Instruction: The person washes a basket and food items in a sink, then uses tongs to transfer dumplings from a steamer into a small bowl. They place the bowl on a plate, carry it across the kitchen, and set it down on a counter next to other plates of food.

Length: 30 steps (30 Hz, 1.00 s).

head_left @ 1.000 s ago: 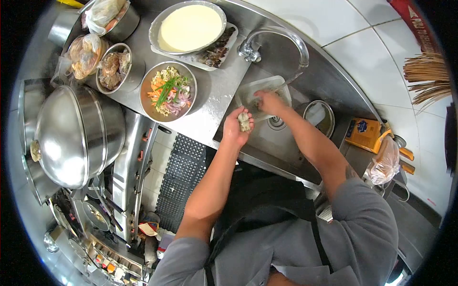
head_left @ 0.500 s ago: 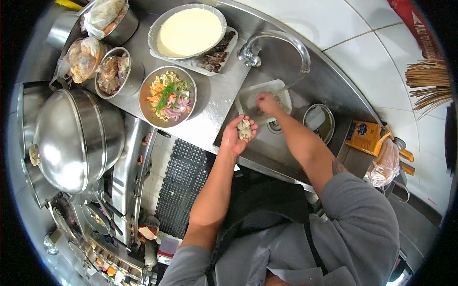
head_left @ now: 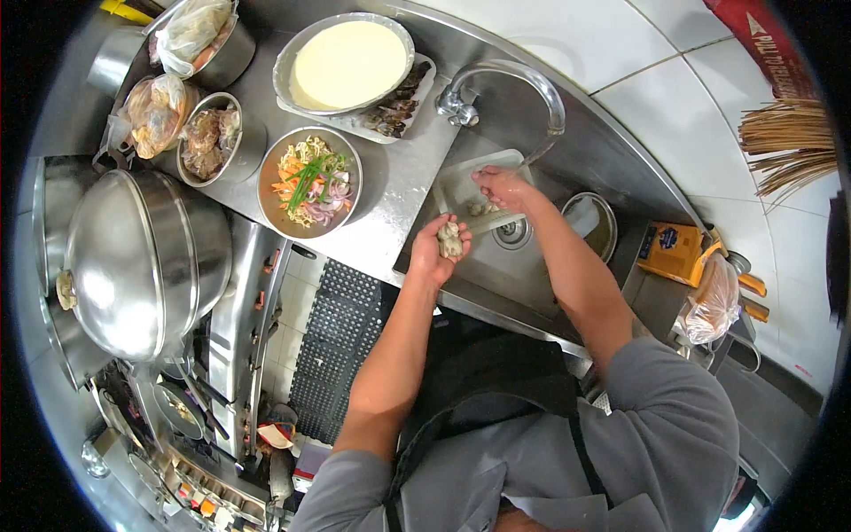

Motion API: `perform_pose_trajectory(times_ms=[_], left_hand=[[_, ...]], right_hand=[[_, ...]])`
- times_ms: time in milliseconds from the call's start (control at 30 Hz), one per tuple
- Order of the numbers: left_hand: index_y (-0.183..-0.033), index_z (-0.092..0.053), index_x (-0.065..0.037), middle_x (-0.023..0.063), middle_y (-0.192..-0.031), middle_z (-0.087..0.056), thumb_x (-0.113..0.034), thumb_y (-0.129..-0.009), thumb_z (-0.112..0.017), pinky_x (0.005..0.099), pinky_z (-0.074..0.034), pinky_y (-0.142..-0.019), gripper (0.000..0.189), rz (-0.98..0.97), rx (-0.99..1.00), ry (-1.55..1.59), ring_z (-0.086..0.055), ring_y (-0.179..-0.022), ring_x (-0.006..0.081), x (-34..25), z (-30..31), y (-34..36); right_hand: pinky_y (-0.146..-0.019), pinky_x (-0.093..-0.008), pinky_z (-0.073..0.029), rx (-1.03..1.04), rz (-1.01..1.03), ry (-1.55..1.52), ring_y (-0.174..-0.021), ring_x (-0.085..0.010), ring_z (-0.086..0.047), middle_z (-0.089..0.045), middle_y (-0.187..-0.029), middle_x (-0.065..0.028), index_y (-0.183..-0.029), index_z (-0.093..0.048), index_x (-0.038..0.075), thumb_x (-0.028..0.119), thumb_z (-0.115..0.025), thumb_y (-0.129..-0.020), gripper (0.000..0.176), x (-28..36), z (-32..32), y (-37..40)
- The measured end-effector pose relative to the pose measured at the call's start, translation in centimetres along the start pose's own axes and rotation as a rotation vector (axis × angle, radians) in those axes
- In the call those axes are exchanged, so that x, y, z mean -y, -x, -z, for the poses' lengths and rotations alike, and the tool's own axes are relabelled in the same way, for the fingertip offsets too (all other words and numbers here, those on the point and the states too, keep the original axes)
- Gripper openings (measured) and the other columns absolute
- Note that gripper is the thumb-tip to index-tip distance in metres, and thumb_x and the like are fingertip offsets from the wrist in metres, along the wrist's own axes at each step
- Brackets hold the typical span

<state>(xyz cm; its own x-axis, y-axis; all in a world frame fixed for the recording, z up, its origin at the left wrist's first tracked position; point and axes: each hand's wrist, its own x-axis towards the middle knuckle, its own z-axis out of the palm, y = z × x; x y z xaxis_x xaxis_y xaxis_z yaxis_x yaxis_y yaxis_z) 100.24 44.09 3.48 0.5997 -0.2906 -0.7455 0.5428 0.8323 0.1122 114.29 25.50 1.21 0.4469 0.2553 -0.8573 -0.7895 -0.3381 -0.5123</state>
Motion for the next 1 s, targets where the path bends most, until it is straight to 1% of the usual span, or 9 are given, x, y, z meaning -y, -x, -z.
perform_pose_trajectory(times_ms=[100, 200, 300, 400, 500, 600, 700, 900, 1000], left_hand=[[-0.097, -0.055, -0.007, 0.0115, -0.085, -0.062, -0.023, -0.096, -0.05, 0.0335, -0.054, -0.063, 0.016, -0.017, -0.043, 0.028, -0.061, -0.072, 0.0235, 0.5, 0.4, -2.2], [-0.094, -0.054, -0.008, 0.0111, -0.084, -0.061, -0.024, -0.096, -0.05, 0.033, -0.053, -0.062, 0.017, -0.054, -0.013, 0.061, -0.059, -0.07, 0.0227, 0.3, -1.9, -3.9], [-0.091, -0.054, -0.009, 0.0099, -0.082, -0.061, -0.025, -0.095, -0.051, 0.0323, -0.052, -0.06, 0.018, -0.038, 0.022, 0.094, -0.058, -0.068, 0.022, -0.4, -3.8, -3.7], [-0.087, -0.055, -0.011, 0.0074, -0.08, -0.061, -0.028, -0.094, -0.054, 0.0298, -0.049, -0.057, 0.019, -0.011, 0.087, 0.112, -0.057, -0.065, 0.0199, -0.8, -3.5, -3.2], [-0.087, -0.056, -0.011, 0.0067, -0.08, -0.062, -0.03, -0.092, -0.055, 0.028, -0.046, -0.054, 0.02, 0.006, 0.088, 0.1, -0.056, -0.064, 0.0185, -0.4, -2.6, -0.9], [-0.088, -0.057, -0.011, 0.0067, -0.081, -0.062, -0.029, -0.092, -0.055, 0.0285, -0.046, -0.053, 0.019, 0.011, -0.003, 0.099, -0.056, -0.064, 0.0185, 0.3, -2.3, 1.3], [-0.09, -0.057, -0.01, 0.0076, -0.081, -0.063, -0.029, -0.093, -0.055, 0.0301, -0.048, -0.054, 0.019, 0.012, -0.017, 0.047, -0.058, -0.064, 0.0197, 1.1, -1.5, 1.9], [-0.091, -0.058, -0.009, 0.008, -0.081, -0.063, -0.028, -0.093, -0.056, 0.0313, -0.05, -0.053, 0.019, 0.003, 0.02, 0.016, -0.06, -0.064, 0.0208, 1.1, -0.9, 1.4], [-0.091, -0.058, -0.009, 0.0079, -0.08, -0.063, -0.028, -0.093, -0.056, 0.0312, -0.05, -0.053, 0.019, -0.011, 0.037, 0.002, -0.06, -0.063, 0.0206, 1.0, -0.8, 1.5]], right_hand=[[-0.061, -0.0275, -0.046, -0.063, 0.191, 0.473, -0.071, -0.0127, -0.054, -0.059, -0.087, -0.0021, -0.117, -0.055, 0.011, 0.017, -0.059, -0.093, 0.025, 1.2, -0.5, 2.6], [-0.07, -0.0303, -0.048, 0.251, 0.386, 0.605, -0.077, -0.0168, -0.059, -0.064, -0.09, -0.0057, -0.119, -0.057, 0.011, 0.02, -0.057, -0.094, 0.027, 3.2, -1.4, 6.9], [-0.08, -0.0358, -0.05, 0.035, 0.645, 0.788, -0.09, -0.0233, -0.064, -0.068, -0.1, -0.0125, -0.119, -0.061, 0.009, 0.018, -0.055, -0.093, 0.028, 3.2, -0.6, 7.6], [-0.088, -0.038, -0.049, -0.391, 0.449, 1.126, -0.103, -0.0277, -0.062, -0.065, -0.115, -0.0156, -0.123, -0.058, 0.01, 0.012, -0.053, -0.088, 0.036, 0.4, 2.4, 2.2], [-0.09, -0.0428, -0.048, -0.429, 0.261, 1.705, -0.11, -0.0343, -0.058, -0.064, -0.118, -0.0169, -0.12, -0.06, 0.006, 0.011, -0.053, -0.085, 0.036, -2.9, 2.1, -0.2], [-0.091, -0.0443, -0.048, -0.443, 0.539, 1.825, -0.115, -0.0358, -0.055, -0.064, -0.117, -0.0162, -0.115, -0.061, 0.004, 0.015, -0.056, -0.083, 0.034, -6.6, 2.7, -3.0], [-0.089, -0.0454, -0.049, -0.453, 0.491, 1.741, -0.112, -0.0371, -0.057, -0.063, -0.116, -0.0174, -0.113, -0.061, 0.003, 0.015, -0.059, -0.08, 0.035, -6.7, 2.6, -3.4], [-0.087, -0.0466, -0.05, -0.171, 0.542, 1.497, -0.099, -0.0402, -0.063, -0.064, -0.104, -0.0242, -0.108, -0.059, -0.001, 0.003, -0.06, -0.074, 0.034, -5.8, 2.9, -4.6], [-0.086, -0.046, -0.051, -0.206, 0.54, 1.491, -0.097, -0.0397, -0.064, -0.065, -0.101, -0.025, -0.106, -0.059, -0.001, 0.004, -0.059, -0.076, 0.031, -5.8, 2.9, -6.0]])
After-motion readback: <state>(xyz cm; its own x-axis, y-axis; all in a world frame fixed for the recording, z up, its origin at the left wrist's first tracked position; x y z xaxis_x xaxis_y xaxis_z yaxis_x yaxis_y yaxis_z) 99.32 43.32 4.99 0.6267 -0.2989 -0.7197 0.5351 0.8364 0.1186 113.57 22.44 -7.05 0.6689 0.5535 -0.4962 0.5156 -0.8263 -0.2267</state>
